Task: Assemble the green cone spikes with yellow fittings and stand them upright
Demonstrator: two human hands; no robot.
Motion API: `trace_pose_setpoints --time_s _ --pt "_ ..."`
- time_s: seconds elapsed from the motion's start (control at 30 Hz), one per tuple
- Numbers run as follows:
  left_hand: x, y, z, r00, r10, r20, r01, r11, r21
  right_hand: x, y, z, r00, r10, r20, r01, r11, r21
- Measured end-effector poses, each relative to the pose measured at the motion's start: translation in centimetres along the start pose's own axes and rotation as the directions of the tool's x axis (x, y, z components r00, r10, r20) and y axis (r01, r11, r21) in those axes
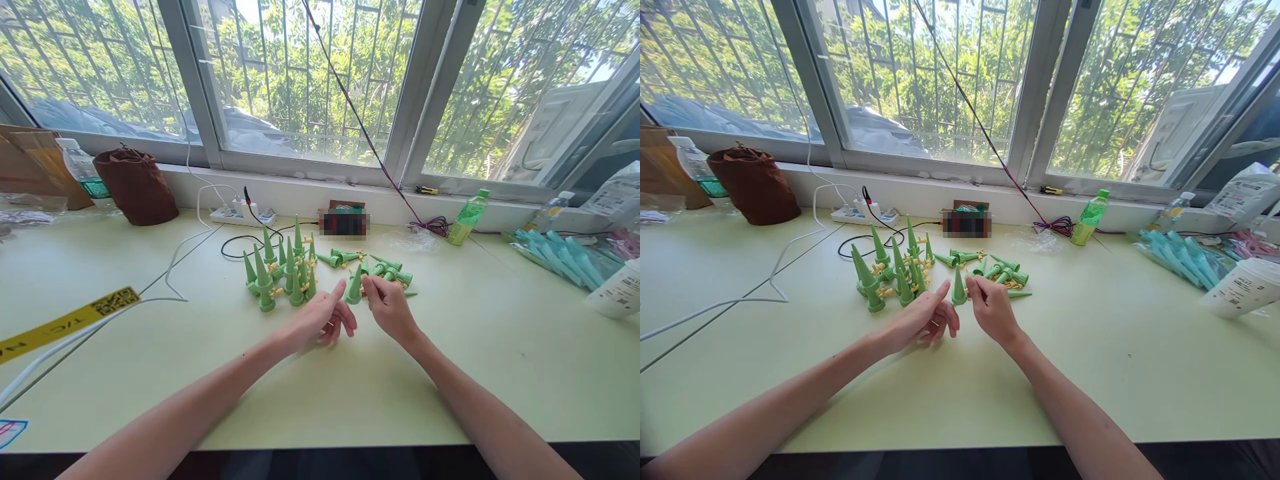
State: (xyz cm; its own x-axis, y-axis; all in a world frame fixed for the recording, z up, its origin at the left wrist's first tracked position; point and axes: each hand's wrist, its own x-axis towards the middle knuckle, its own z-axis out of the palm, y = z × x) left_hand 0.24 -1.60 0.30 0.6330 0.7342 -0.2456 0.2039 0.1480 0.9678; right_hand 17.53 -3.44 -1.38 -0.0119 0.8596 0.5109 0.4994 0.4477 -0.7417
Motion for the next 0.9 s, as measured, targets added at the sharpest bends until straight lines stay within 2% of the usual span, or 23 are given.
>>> trace_pose_setpoints --time_s 0.07,0.17,0.43,0.7,0.8,0.9 --pt "-0.03 -0.12 0.06 0.996 -0.066 0.063 0.072 0.991 -0.111 -0.06 -0.05 0.02 0.999 -0.034 0.037 0.035 0.999 -0.029" --pt "-0.10 -0.25 0.09 0.992 -0.097 0.080 0.111 0.974 -0.197 -0.12 -0.06 -0.01 0.996 -0.052 0.074 0.055 0.998 -0.039" --pt "-0.46 0.43 0.10 0.988 -0.116 0.105 0.135 0.970 -0.204 -0.09 0.05 -0.18 0.993 -0.052 0.108 0.055 0.998 -0.020" --pt "-0.05 -0.17 0.00 0.998 0.033 0.048 -0.026 0.990 -0.142 -0.05 -0.01 -0.22 0.993 -0.047 0.111 0.046 0.999 0.012" --pt "-0.09 -0.43 -0.05 0.994 0.102 -0.029 -0.103 0.995 -0.015 -0.02 -0.14 -0.20 0.992 -0.060 0.111 0.056 0.998 0.044" --pt "-0.28 -0.51 -0.04 0.966 0.234 -0.110 -0.217 0.965 0.149 -0.01 -0.18 -0.17 0.992 -0.037 0.119 0.030 0.998 0.062"
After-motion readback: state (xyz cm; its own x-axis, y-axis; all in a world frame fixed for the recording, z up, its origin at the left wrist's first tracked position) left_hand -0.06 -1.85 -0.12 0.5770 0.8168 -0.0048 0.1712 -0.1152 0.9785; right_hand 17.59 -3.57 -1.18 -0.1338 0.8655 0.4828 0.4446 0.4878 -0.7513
